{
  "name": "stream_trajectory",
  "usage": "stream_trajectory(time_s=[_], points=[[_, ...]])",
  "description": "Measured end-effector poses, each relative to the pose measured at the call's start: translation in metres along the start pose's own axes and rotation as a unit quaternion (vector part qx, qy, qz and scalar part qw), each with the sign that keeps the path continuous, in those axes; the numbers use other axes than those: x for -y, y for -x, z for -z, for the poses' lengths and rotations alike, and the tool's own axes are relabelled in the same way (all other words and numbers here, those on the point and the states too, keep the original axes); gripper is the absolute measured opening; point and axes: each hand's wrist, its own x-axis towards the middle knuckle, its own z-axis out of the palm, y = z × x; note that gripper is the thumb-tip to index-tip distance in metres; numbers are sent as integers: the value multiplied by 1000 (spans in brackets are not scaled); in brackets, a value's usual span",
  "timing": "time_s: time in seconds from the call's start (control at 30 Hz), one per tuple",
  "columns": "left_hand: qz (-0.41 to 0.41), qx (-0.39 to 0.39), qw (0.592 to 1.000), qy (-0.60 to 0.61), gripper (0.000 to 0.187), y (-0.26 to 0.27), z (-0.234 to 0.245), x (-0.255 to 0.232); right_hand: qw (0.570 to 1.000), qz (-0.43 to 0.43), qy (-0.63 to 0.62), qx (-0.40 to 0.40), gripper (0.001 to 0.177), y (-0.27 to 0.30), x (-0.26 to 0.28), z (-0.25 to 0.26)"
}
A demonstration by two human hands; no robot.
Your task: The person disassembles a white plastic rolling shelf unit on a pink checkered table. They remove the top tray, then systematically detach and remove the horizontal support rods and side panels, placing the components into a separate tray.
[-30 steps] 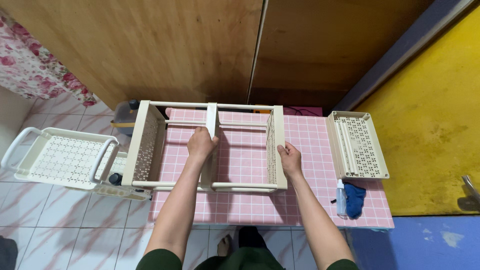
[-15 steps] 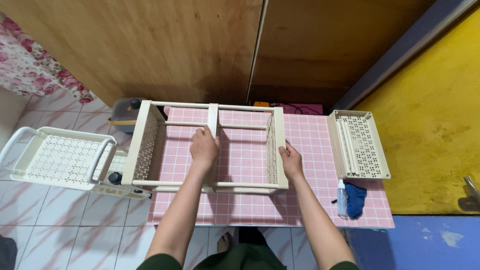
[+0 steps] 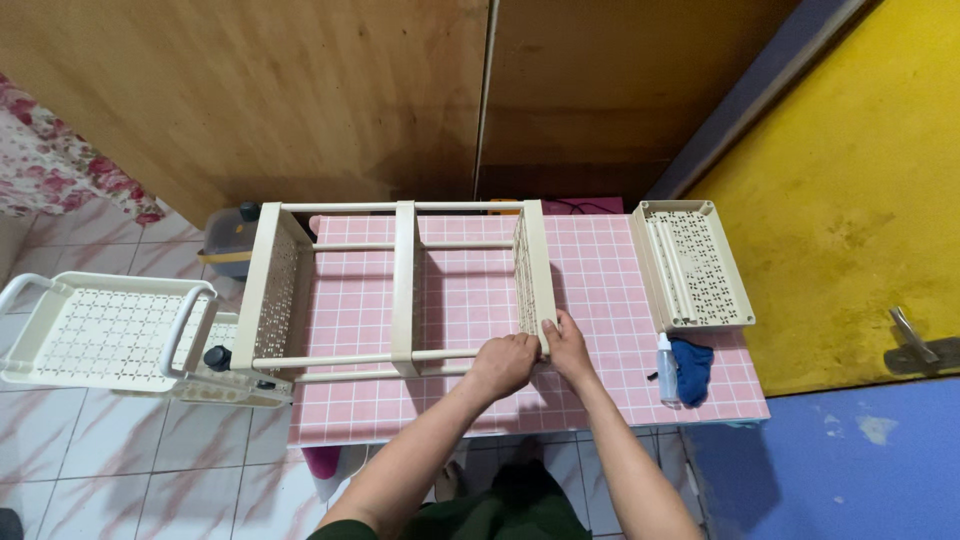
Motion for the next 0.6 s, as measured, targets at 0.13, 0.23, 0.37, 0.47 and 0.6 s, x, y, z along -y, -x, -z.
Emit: stream_trajectory(time_s=[0.13, 0.23, 0.37, 0.47, 0.6], points=[[16, 57, 998, 3, 16, 0, 8, 1, 998, 55, 22, -12, 29, 1, 3, -5], [21, 48, 999, 4, 23, -5, 20, -5, 1000, 9, 3, -1, 29, 4, 15, -4], [69, 94, 993, -9, 32, -6, 22, -11, 997, -44, -48, 30, 32, 10, 28, -2], [22, -29, 999, -32, 35, 9, 1, -7, 998, 9, -46, 43, 34, 11, 30, 2], [-128, -154, 972, -125, 17, 52, -44, 1, 986, 61, -62, 142, 49, 28, 21, 29]])
